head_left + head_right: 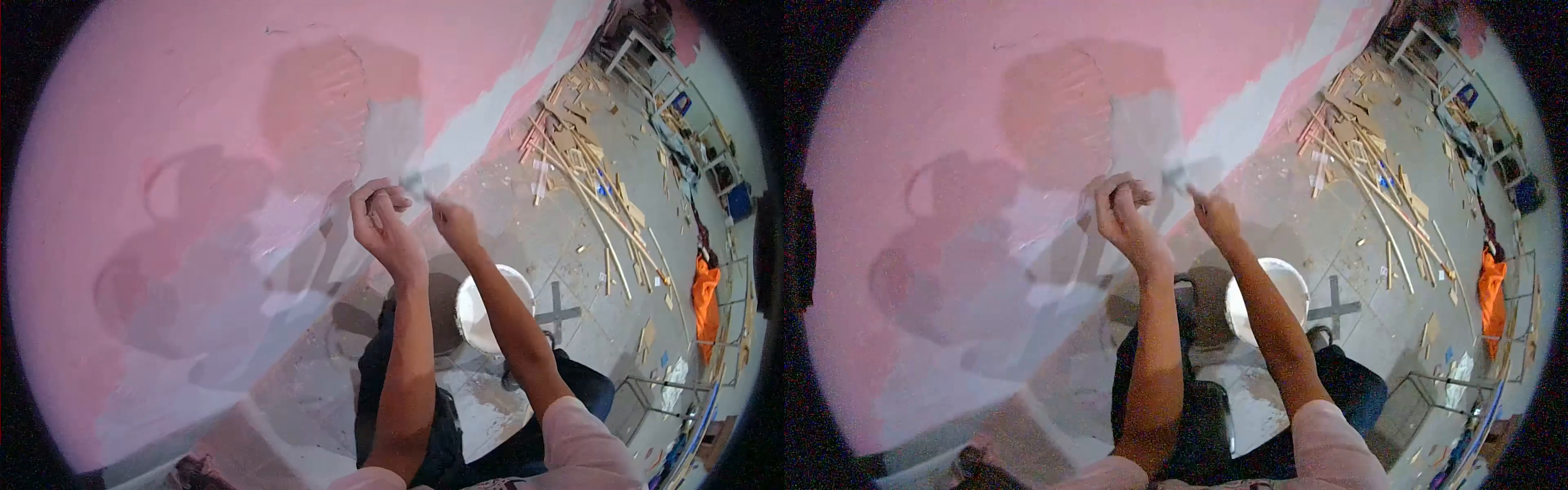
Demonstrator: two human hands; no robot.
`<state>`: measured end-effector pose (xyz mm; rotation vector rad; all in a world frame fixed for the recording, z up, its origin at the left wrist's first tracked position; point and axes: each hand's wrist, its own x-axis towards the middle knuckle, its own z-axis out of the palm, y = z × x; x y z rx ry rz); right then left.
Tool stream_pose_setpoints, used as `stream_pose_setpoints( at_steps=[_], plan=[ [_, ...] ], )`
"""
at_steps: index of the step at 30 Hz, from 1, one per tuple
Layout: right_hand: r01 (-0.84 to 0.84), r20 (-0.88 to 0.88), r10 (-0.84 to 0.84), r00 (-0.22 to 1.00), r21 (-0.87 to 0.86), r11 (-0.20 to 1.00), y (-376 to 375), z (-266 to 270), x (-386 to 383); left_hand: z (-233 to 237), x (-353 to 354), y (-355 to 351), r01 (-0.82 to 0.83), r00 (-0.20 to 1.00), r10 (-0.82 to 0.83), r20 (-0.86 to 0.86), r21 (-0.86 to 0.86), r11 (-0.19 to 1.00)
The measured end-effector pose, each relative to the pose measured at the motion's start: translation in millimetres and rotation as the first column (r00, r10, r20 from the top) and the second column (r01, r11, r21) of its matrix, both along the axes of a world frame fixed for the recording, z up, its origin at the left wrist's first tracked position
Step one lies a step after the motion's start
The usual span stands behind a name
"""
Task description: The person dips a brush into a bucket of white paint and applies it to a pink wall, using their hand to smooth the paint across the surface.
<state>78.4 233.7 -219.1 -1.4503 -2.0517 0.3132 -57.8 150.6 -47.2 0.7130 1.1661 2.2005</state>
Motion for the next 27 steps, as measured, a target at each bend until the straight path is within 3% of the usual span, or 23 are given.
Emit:
stream_pose_setpoints(
  at_steps=[2,5,7,9,11,14,17,19,21,23,26,27],
  plan=[
    [-0.083,0.234,0.114,0.966,-0.136,0.987,6,-115,24,4,-6,3,-0.024,1.0,0.024,-0.013,-0.018,1.0],
    [0.002,0.071,0.011,0.997,-0.187,0.982,-13,-113,26,7,-17,11,-0.067,0.996,0.068,-0.061,0.019,0.998],
    [-0.034,0.098,0.045,0.994,-0.106,0.994,9,-70,16,1,-24,8,-0.088,0.993,0.088,-0.082,-0.001,0.996],
    [-0.065,-0.094,0.068,0.993,0.039,0.997,20,22,4,-3,-32,10,-0.073,0.991,0.07,-0.112,-0.024,0.997],
    [-0.054,-0.278,0.073,0.958,0.075,0.996,12,78,11,-5,-37,10,-0.082,0.986,0.076,-0.147,-0.034,0.996],
    [0.155,-0.633,0.089,0.769,0.319,0.935,-11,115,15,-7,-44,11,-0.083,0.989,0.078,-0.124,-0.033,0.996],
    [0.166,-0.617,0.197,0.762,0.479,0.862,-5,109,8,-11,-40,9,-0.102,0.989,0.098,-0.115,-0.037,0.994],
    [0.036,-0.376,0.062,0.924,0.248,0.968,9,54,-6,-11,-38,11,-0.104,0.986,0.098,-0.137,-0.038,0.994],
    [0.029,-0.135,-0.022,0.991,0.052,0.998,15,-4,-7,-12,-37,11,-0.092,0.985,0.084,-0.149,-0.046,0.995],
    [0.09,0.082,-0.088,0.993,-0.027,0.996,22,-33,15,-16,-38,14,-0.086,0.985,0.079,-0.151,-0.041,0.995],
    [0.113,0.232,-0.096,0.968,-0.063,0.992,8,-37,74,-14,-31,9,-0.076,0.987,0.066,-0.148,-0.059,0.995],
    [0.1,0.267,-0.096,0.959,-0.005,0.995,4,-42,100,-13,-26,7,-0.063,0.986,0.051,-0.157,-0.067,0.996]
  ],
)
